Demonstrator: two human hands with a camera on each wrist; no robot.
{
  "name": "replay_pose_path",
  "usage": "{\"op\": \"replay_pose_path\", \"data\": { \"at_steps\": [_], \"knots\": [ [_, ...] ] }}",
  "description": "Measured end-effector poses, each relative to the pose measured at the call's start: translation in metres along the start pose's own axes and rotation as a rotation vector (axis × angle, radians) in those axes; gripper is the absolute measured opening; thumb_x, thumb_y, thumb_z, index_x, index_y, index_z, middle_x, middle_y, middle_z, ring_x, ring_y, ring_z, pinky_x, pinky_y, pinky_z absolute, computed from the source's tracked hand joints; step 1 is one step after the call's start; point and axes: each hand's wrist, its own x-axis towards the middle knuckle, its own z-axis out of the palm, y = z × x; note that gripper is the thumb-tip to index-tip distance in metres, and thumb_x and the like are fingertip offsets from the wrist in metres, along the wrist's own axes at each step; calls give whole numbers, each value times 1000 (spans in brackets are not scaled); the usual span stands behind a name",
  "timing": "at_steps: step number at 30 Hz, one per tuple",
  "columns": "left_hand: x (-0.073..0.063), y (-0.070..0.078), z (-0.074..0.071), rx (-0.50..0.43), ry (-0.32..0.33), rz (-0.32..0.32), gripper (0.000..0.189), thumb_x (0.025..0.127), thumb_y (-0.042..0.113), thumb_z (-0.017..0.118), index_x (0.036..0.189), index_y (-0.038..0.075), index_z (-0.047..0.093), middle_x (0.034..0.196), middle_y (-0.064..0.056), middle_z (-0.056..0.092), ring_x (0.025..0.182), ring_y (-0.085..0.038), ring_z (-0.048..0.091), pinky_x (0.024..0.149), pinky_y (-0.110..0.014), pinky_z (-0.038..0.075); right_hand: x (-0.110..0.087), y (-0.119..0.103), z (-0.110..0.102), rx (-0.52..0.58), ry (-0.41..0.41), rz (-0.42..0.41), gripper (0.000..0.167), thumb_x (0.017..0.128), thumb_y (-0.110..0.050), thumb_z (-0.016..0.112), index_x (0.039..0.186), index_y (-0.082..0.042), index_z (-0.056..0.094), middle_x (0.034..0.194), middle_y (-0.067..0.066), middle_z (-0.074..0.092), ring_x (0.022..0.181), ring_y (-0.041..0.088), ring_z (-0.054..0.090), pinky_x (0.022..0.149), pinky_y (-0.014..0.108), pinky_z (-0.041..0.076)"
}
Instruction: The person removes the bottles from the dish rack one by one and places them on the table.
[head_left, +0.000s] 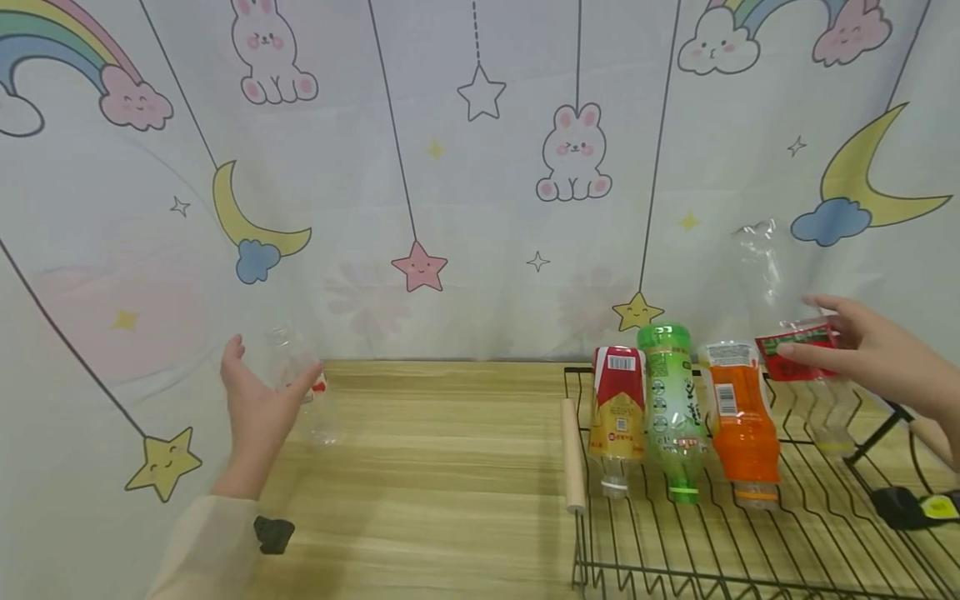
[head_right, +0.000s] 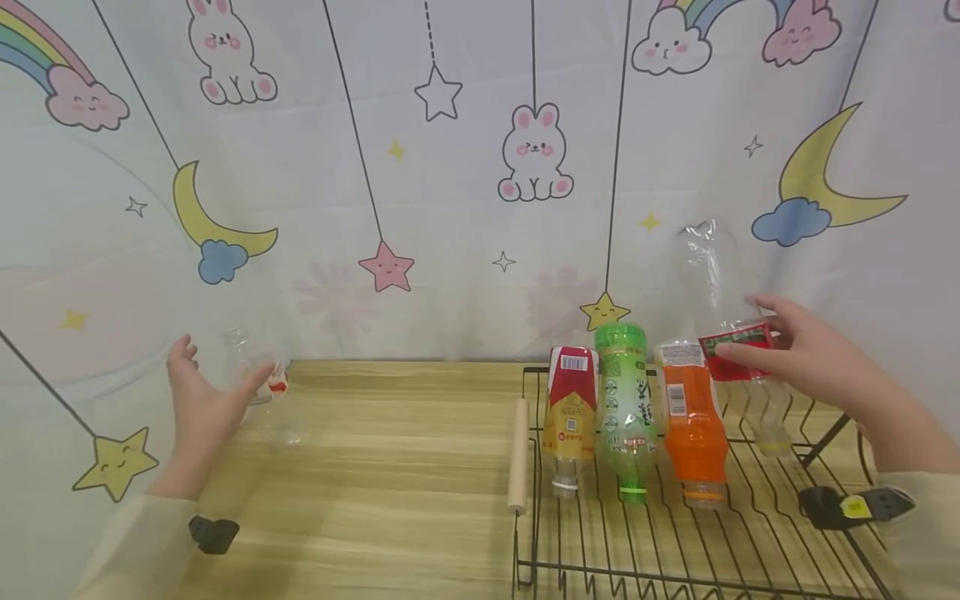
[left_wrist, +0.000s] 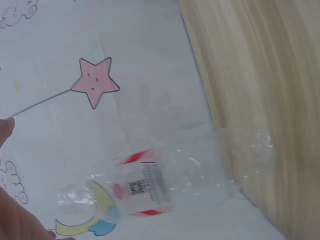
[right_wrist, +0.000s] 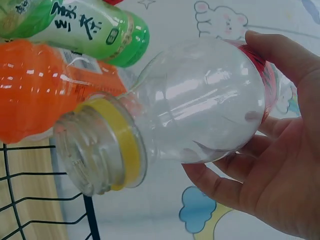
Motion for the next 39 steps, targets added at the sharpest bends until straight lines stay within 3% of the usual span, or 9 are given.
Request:
{"op": "replay_pose_path", "data": {
  "at_steps": [3,7,11,16,22,26,30,39],
  "knots": [
    [-5,16,-1,0,-50,52,107,82,40,74,154,20,-2,160,-8,3,147,-31,6,115,-58,13,-1,-11,-2,1,-11,-31,91,95,-36,59,149,10,1,130,45,34,104,56,48,75,54,54],
    [-15,38,2,45,-101,141,108,80,36,78,154,16,3,159,-13,9,145,-37,13,113,-60,17,-2,-25,-3,-13,-17,-72,91,93,-36,62,151,6,5,132,41,39,109,52,48,81,61,48],
    [-26,55,9,141,-135,286,104,77,30,81,152,8,13,153,-21,22,139,-43,24,109,-63,22,-2,-38,-2,-51,-21,-112,91,91,-40,65,152,2,11,134,37,42,115,52,46,83,67,42],
    [-40,73,21,226,-177,459,96,73,26,84,147,3,26,148,-21,32,134,-43,30,105,-65,23,-3,-57,2,-79,-54,-147,89,89,-44,66,152,-4,19,138,34,42,119,51,43,84,68,42],
    [-56,95,35,267,-238,586,92,70,29,86,143,3,35,149,-17,34,135,-40,32,108,-62,20,-8,-81,12,-9,-101,-219,79,88,-37,69,147,-5,28,123,19,56,108,37,54,79,51,52],
    [-67,106,43,290,-270,677,91,70,31,86,143,6,36,149,-14,33,136,-36,31,108,-66,15,-10,-95,20,-6,-113,-255,77,85,-37,73,145,-8,34,119,13,59,100,28,57,73,38,52],
    [-78,114,49,321,-264,798,89,70,33,86,141,8,38,148,-15,36,138,-36,31,106,-71,14,-11,-108,27,15,-149,-272,76,83,-39,74,144,-11,37,120,12,58,92,22,59,70,33,52],
    [-96,128,65,315,-220,1057,89,65,35,89,136,10,41,143,-17,42,134,-40,37,102,-71,27,-13,-132,37,117,-245,-342,73,82,-36,76,141,-14,39,121,14,56,80,18,62,63,29,56]
  ]
}}
